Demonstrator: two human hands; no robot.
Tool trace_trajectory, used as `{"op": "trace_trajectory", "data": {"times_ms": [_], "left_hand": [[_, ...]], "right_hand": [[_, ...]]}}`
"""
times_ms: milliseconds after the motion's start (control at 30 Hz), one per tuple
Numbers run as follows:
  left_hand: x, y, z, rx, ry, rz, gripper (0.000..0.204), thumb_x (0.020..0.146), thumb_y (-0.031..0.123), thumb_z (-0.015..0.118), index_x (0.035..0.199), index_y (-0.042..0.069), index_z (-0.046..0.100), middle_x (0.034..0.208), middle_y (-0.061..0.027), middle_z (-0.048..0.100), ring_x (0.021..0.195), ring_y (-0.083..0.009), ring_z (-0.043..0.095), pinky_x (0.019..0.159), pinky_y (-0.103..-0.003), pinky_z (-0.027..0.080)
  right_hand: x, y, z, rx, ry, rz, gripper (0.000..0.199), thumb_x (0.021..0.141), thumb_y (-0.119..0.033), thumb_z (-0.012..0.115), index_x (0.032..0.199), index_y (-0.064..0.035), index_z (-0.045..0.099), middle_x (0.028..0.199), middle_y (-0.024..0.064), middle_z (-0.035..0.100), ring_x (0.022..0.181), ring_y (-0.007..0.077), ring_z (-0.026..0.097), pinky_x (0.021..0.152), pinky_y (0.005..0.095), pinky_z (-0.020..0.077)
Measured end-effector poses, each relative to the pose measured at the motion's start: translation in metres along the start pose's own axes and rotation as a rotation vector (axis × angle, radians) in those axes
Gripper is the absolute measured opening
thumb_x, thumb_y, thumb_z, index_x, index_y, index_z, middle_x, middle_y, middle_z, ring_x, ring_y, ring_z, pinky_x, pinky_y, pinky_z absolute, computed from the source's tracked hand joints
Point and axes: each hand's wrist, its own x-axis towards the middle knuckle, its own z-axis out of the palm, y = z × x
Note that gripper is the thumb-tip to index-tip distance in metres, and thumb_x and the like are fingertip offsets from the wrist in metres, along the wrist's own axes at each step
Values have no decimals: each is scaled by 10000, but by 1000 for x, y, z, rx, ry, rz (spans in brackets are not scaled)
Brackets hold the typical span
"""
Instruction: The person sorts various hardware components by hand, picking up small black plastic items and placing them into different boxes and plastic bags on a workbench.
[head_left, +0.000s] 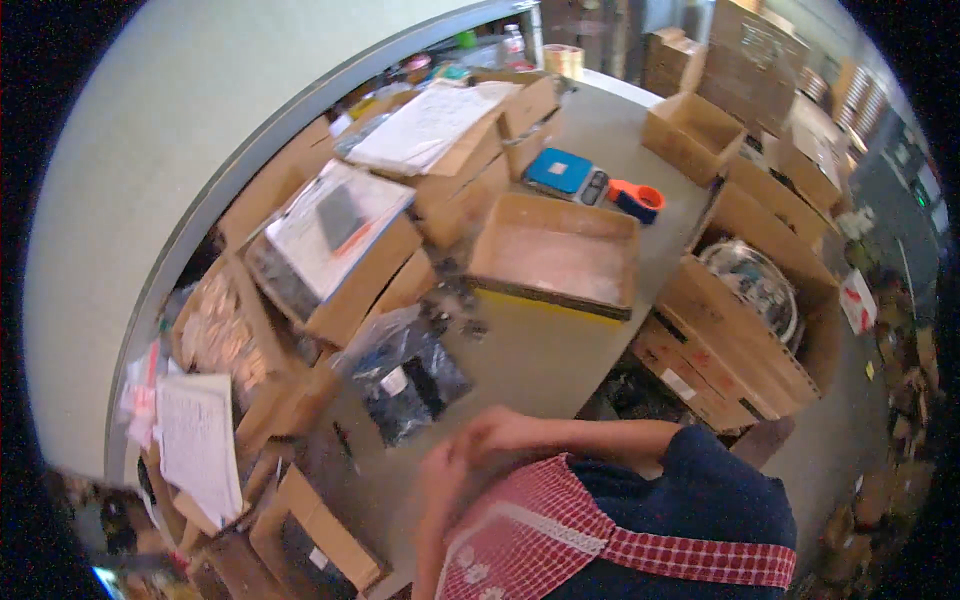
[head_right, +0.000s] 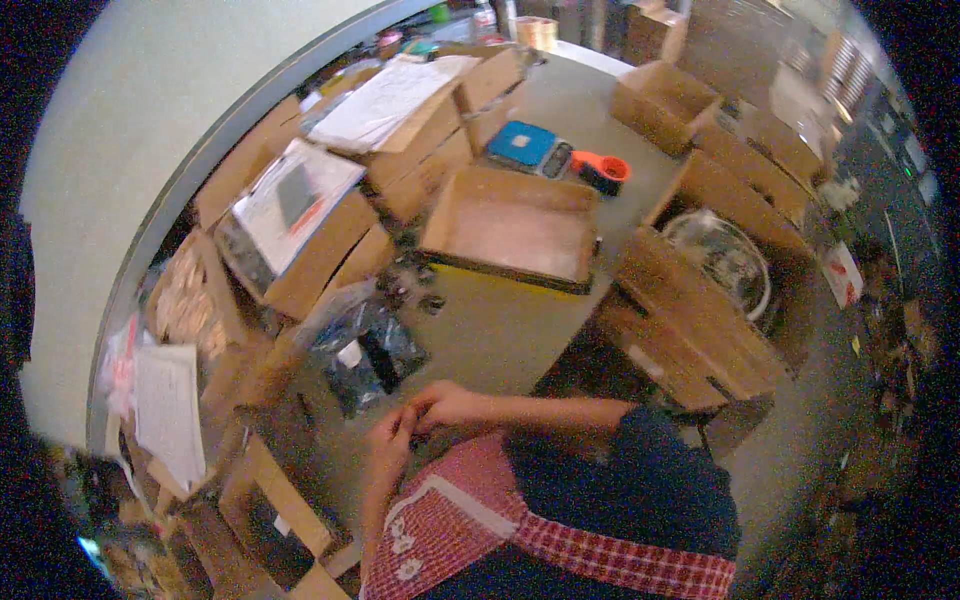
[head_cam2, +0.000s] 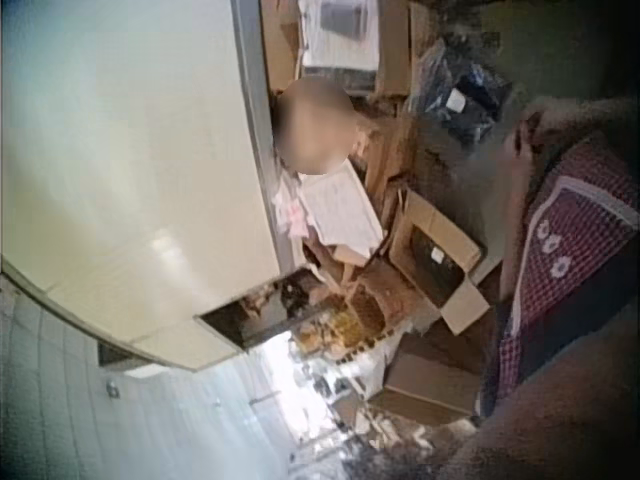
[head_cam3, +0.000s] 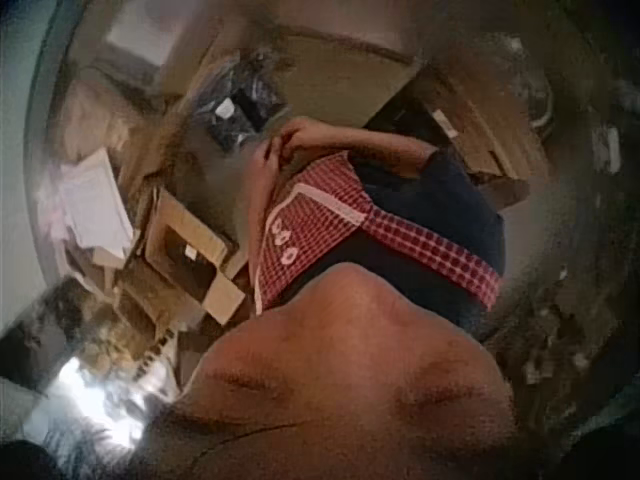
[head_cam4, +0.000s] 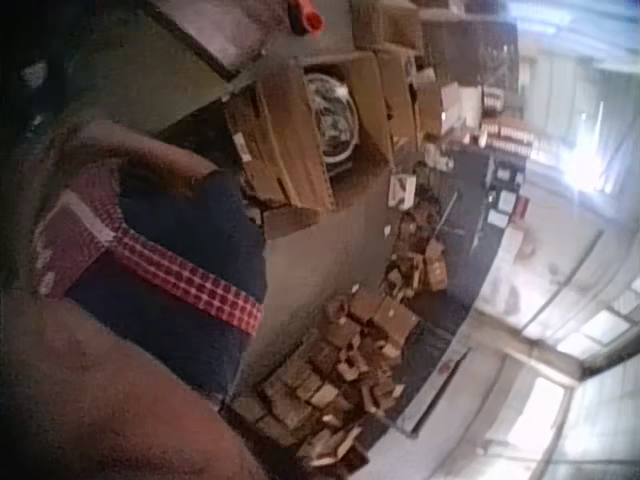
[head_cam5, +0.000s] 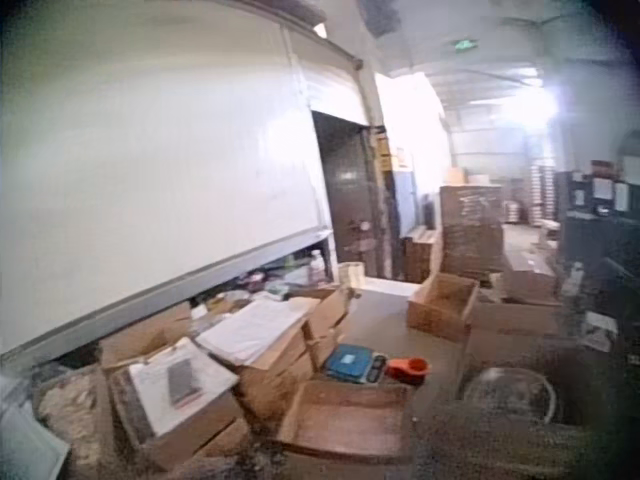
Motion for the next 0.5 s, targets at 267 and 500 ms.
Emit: {"op": "trace_trajectory", "data": {"times_ms": [267, 500], "left_hand": [[-9, -10, 8, -326, 74, 23, 322, 943, 297, 538, 957, -9, 637, 816, -47, 637, 752, -121, 559, 692, -277, 458], [-11, -19, 13, -580, 182, -40, 267, 910, 267, 587, 929, 7, 644, 795, -37, 647, 729, -92, 571, 674, -254, 470]], "right_hand": [[-1, -30, 1, 114, -11, 274, 128, 835, -187, 634, 830, -66, 678, 704, -8, 603, 571, 74, 455, 521, 243, 340], [6, -9, 2, 69, -29, 213, 206, 868, -240, 611, 905, -41, 650, 789, 32, 648, 669, 140, 565, 603, 298, 437]]}}
